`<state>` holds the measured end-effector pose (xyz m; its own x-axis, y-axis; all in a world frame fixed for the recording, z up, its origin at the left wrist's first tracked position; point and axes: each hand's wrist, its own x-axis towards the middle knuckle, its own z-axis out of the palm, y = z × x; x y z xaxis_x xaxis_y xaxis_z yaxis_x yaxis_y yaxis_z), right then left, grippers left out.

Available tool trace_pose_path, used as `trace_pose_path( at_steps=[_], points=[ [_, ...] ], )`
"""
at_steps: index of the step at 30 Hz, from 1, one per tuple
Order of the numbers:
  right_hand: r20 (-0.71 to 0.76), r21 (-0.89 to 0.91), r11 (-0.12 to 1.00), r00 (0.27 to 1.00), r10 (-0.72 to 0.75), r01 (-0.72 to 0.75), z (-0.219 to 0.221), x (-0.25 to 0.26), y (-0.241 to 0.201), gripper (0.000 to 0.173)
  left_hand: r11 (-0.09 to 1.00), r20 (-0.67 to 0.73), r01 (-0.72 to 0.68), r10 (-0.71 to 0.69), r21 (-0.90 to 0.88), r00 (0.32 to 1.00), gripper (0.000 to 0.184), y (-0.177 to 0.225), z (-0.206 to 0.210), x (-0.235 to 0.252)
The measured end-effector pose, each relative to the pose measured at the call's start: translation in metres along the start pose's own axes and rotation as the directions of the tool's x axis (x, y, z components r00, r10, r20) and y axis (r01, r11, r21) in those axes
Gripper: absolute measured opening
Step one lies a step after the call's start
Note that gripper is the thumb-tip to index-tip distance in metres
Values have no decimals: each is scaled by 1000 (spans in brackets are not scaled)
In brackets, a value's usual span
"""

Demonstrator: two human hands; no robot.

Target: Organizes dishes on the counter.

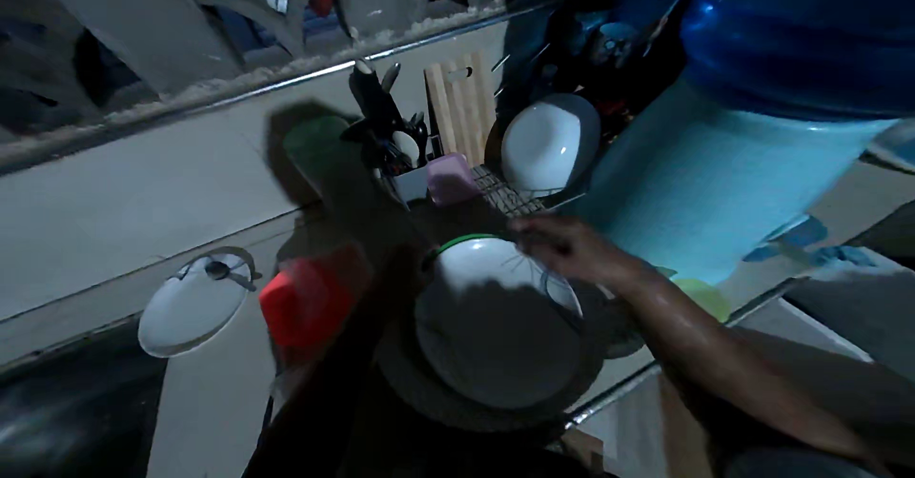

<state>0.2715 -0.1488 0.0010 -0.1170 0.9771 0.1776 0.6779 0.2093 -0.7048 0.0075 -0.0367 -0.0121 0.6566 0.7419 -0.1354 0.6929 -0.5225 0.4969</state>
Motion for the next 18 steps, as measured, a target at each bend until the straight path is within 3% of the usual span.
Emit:
trace_pose_path(
  at_steps=[4, 8, 10, 12, 14, 16, 17, 18],
  points=[
    [-91, 122, 973, 974, 206, -194, 15, 117, 80, 39, 998, 12, 54, -53, -28, 999, 33, 8, -1, -1],
    [12, 35, 917, 917, 398, -398, 37, 196, 129, 48, 995, 19, 95, -95, -1, 995, 33, 9, 2, 0],
    [46, -86, 918, 919, 391, -387, 44, 208, 128, 49, 995, 37, 102, -102, 1, 994, 36, 12, 0, -2],
    [55, -165, 930, 939, 340, -328, 46, 210, 97, 45, 996, 32, 90, -91, 28, 995, 38, 13, 0, -5],
    [242, -256, 837, 806, 540, -484, 32, 225, 40, 46, 994, 25, 87, -89, 61, 996, 38, 10, 2, -4],
    [65, -131, 917, 920, 386, -376, 54, 237, 96, 46, 990, 40, 134, -136, 47, 990, 38, 12, 0, -6],
    [-5, -100, 941, 946, 323, -322, 63, 243, 128, 48, 985, 64, 166, -169, 53, 983, 38, 13, -3, -6],
    [39, -98, 924, 926, 376, -370, 62, 251, 135, 51, 980, 85, 186, -192, 68, 978, 39, 12, -4, -5]
  ],
)
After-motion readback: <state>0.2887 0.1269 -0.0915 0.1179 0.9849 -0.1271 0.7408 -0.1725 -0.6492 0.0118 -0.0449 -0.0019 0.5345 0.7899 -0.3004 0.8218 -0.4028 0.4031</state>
